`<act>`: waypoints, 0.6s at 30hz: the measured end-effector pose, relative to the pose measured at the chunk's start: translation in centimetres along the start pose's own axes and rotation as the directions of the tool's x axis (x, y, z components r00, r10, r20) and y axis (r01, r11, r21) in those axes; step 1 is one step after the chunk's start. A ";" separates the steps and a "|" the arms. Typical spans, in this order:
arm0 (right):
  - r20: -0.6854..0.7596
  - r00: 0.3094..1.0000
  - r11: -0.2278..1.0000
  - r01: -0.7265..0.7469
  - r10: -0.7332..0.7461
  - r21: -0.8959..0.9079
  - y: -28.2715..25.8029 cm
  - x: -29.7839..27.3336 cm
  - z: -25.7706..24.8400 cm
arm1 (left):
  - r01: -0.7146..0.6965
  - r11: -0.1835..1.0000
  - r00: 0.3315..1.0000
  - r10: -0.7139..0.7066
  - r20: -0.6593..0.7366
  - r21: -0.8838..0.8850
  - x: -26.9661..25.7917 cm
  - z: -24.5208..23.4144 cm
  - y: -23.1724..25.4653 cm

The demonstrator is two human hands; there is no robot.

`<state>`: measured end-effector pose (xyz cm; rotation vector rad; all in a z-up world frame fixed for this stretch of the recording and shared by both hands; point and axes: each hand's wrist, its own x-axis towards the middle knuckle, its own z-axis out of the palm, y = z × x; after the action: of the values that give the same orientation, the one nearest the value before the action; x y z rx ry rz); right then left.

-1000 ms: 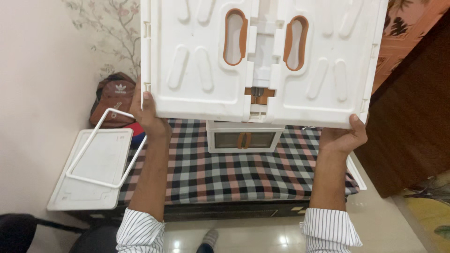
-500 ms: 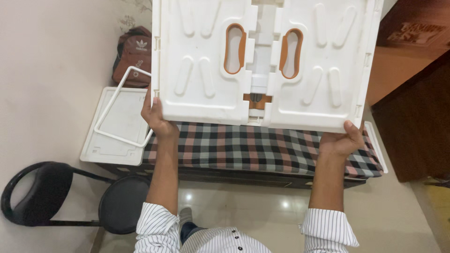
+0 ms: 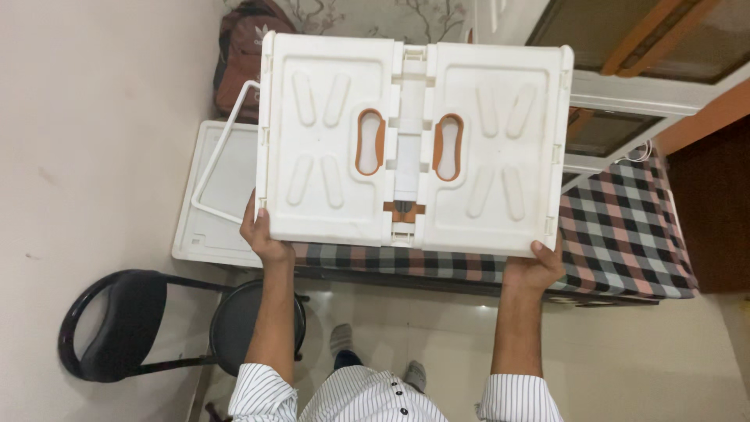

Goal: The person assembles a stackable plastic storage unit by hand. They place a frame, then a drawer, then a lid, then a second drawer, and finally a top lid onto a base unit, completing a four-drawer stack on a checkered bench.

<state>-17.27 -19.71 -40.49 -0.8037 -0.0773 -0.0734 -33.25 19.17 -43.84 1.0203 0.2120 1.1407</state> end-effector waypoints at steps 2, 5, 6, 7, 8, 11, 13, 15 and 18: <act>-0.037 0.998 0.998 -0.042 0.041 -0.036 2.5 -0.4 0.2 | 0.043 0.999 0.998 -0.042 -0.046 0.030 0.6 -2.7 -1.3; -0.044 0.995 0.994 -0.094 0.092 -0.049 5.9 -0.8 0.0 | 0.141 0.987 0.982 -0.130 -0.136 0.073 0.8 -6.5 -3.6; -0.035 0.994 0.993 -0.106 0.104 -0.042 7.1 -0.7 -0.1 | 0.174 0.981 0.973 -0.158 -0.167 0.084 0.9 -7.6 -4.5; -0.084 0.987 0.987 -0.146 0.140 -0.070 8.1 -0.7 -0.3 | 0.196 0.977 0.967 -0.178 -0.183 0.086 0.9 -8.6 -5.4; -0.134 0.976 0.978 -0.187 0.173 -0.093 9.2 -0.6 -0.5 | 0.217 0.972 0.961 -0.197 -0.196 0.088 1.0 -9.6 -6.2; -0.159 0.953 0.957 -0.274 0.258 -0.094 12.2 0.2 -1.8 | 0.302 0.948 0.933 -0.272 -0.236 0.100 0.7 -11.9 -8.6; -0.154 0.943 0.945 -0.313 0.296 -0.100 14.0 1.0 -3.2 | 0.362 0.924 0.908 -0.321 -0.271 0.119 0.3 -13.1 -10.3; -0.177 0.932 0.933 -0.341 0.318 -0.118 16.1 1.5 -4.9 | 0.418 0.895 0.882 -0.359 -0.305 0.156 0.2 -14.4 -11.7; -0.290 0.876 0.890 -0.436 0.387 -0.130 18.8 2.2 -7.7 | 0.496 0.847 0.845 -0.420 -0.332 0.192 0.0 -15.4 -13.7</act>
<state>-13.00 -12.32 -59.06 -0.9831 0.3551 0.2264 -33.80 27.26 -62.77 0.9710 0.8216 0.8128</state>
